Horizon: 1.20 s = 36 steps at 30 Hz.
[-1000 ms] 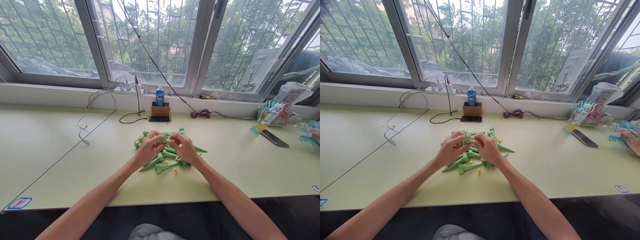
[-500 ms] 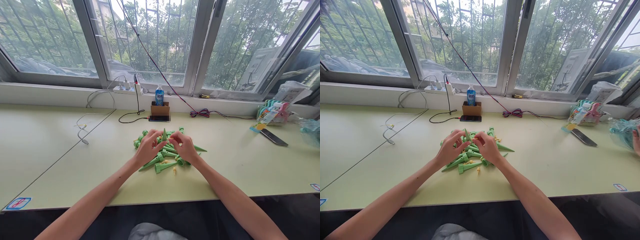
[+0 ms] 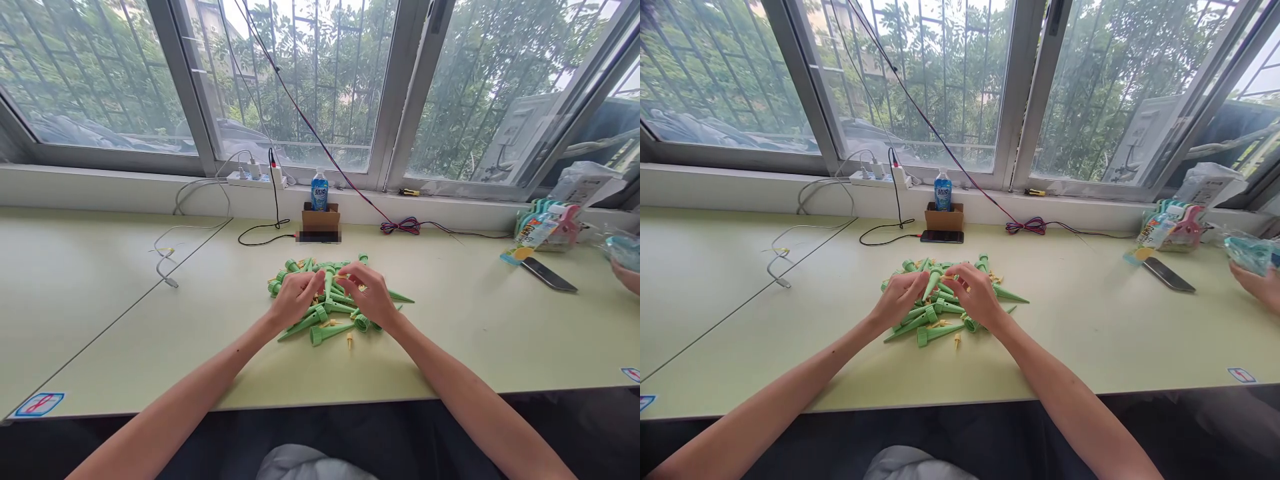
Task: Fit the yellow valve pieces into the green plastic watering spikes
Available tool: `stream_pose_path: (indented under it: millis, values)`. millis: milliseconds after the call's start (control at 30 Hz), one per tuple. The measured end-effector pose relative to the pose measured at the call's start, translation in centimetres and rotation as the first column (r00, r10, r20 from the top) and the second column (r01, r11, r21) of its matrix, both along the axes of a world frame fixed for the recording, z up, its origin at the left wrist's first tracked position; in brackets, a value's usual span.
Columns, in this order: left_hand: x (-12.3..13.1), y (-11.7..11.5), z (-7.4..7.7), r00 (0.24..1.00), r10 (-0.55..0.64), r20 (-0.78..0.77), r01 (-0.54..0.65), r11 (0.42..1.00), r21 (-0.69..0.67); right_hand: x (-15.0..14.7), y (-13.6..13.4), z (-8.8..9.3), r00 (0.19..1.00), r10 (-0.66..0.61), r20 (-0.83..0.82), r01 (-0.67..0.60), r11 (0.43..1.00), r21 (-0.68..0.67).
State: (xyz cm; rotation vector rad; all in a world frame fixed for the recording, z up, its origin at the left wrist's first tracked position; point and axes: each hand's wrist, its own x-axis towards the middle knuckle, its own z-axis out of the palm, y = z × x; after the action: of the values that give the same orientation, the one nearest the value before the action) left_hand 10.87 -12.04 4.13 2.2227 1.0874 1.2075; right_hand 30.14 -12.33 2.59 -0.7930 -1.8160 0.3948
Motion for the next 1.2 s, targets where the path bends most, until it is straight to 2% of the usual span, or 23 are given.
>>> stream_pose_path:
  millis: [167, 400, 500, 833, 967, 1200]
  values:
    - [0.0, 0.1, 0.3, 1.000, -0.002, -0.017, 0.003, 0.997, 0.079, 0.2, 0.0, 0.0, 1.000, 0.018, 0.011, -0.018, 1.000, -0.013]
    - [0.0, -0.3, 0.6, 0.999, -0.032, 0.017, 0.031, 0.998, 0.062, 0.3, 0.1, 0.2, 1.000, 0.005, 0.017, -0.005, 1.000, -0.003]
    - [0.0, -0.3, 0.4, 0.998, -0.052, 0.039, 0.050, 0.997, 0.057, 0.3, 0.1, 0.1, 1.000, -0.012, 0.023, 0.012, 1.000, 0.008]
    - [-0.1, 0.2, -0.4, 0.995, -0.066, 0.070, 0.052, 0.981, 0.188, 0.2, 0.1, 0.0, 1.000, -0.031, -0.005, 0.030, 0.996, -0.080]
    - [-0.1, 0.4, -0.5, 0.994, -0.088, 0.065, 0.072, 0.972, 0.222, 0.1, -0.1, 0.3, 1.000, -0.029, 0.002, 0.029, 0.998, -0.061]
    - [0.1, 0.1, -0.3, 0.996, 0.024, 0.085, -0.035, 0.991, 0.128, -0.1, -0.5, 0.4, 0.998, -0.060, -0.034, 0.057, 0.995, -0.079]
